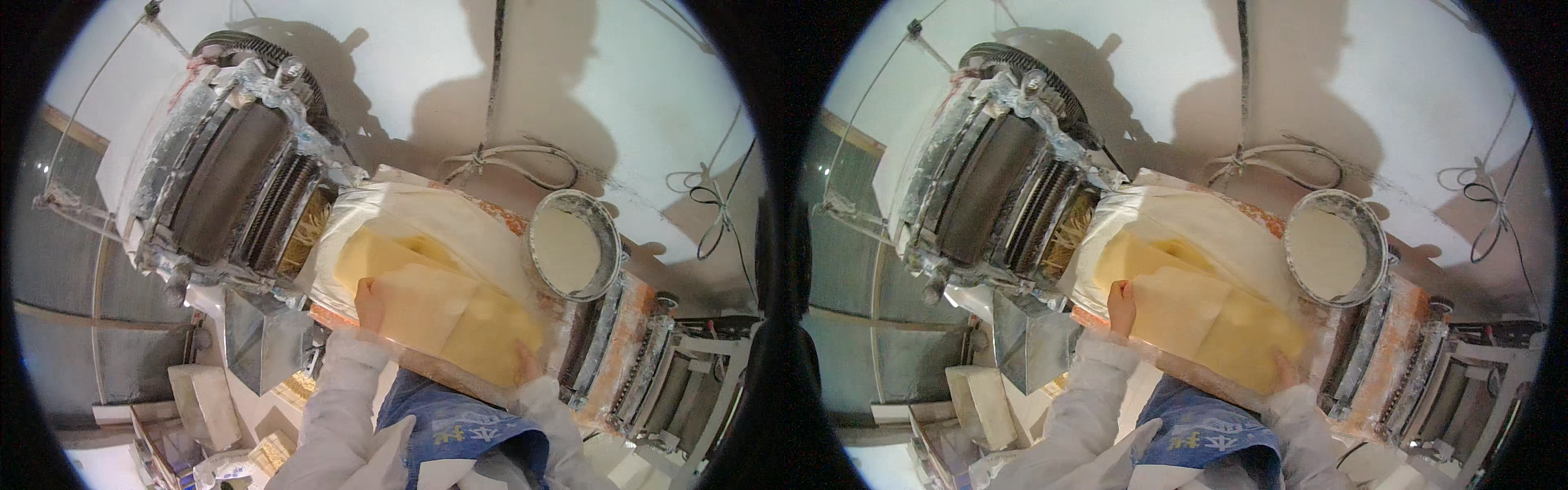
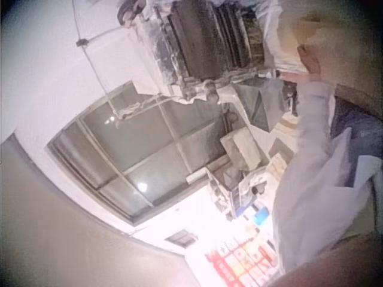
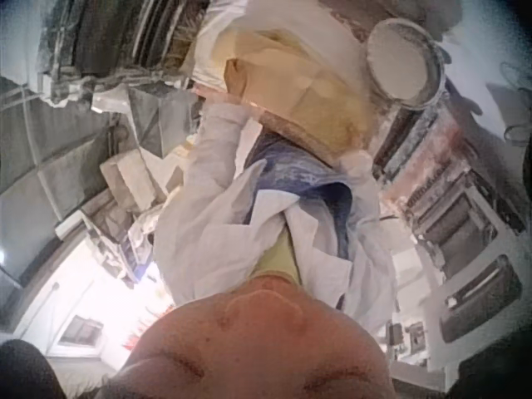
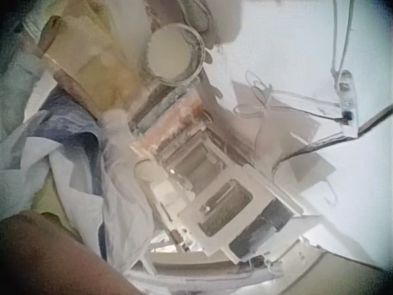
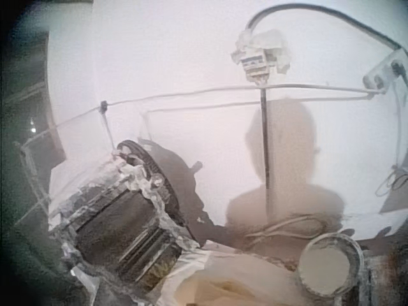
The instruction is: The person feeds sheets of dough into a noodle-making machine, which extrudes noodles into a tray. The person collects the noodles, carries the tray across the room, and places it on a table.
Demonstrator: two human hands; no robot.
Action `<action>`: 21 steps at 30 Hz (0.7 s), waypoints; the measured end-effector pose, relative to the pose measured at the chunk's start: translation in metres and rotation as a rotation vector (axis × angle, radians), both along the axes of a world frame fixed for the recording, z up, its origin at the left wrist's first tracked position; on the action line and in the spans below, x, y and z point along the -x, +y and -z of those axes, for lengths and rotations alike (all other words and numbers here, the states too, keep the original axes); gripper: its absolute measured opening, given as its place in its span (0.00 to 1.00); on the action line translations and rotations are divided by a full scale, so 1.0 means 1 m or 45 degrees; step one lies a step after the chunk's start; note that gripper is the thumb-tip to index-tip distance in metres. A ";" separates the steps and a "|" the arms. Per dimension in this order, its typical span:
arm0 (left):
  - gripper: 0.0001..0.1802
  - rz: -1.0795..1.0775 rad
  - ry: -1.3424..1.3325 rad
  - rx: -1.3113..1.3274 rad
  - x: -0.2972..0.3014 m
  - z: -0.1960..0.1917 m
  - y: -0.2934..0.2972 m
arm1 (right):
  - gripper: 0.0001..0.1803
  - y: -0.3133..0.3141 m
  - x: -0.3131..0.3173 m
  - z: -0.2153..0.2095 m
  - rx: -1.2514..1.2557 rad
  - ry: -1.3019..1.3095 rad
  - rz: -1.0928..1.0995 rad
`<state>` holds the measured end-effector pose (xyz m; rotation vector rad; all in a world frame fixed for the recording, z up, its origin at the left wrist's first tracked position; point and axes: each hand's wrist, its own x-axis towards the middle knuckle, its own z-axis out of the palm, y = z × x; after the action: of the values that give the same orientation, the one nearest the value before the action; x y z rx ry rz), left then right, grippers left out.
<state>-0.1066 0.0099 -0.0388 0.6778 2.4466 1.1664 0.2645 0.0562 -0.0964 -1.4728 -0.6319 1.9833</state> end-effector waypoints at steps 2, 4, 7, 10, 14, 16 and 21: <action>0.14 0.230 0.314 0.107 0.005 0.013 0.009 | 0.19 0.003 0.019 -0.029 0.202 0.100 0.178; 0.19 0.370 0.475 0.158 -0.002 0.025 0.018 | 0.21 0.013 0.032 -0.057 0.229 -0.056 0.065; 0.22 0.296 0.508 0.227 -0.010 0.031 0.021 | 0.22 0.022 0.046 -0.088 0.321 -0.214 -0.131; 0.24 0.421 0.492 0.328 -0.014 0.024 0.016 | 0.23 0.016 0.033 -0.116 0.433 0.106 -0.145; 0.24 0.498 0.146 0.389 -0.051 0.017 0.015 | 0.24 0.001 -0.012 -0.129 0.295 0.191 0.062; 0.23 0.451 0.201 0.265 -0.079 0.019 0.018 | 0.24 -0.001 -0.043 -0.124 0.069 0.139 0.066; 0.18 0.372 0.422 0.101 -0.101 0.012 0.024 | 0.28 0.004 -0.065 -0.092 -0.438 -0.652 -0.286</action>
<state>-0.0060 0.0335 -0.0504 1.2407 2.5212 0.8966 0.3299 0.0601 -0.0048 -1.7483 -1.3340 1.5361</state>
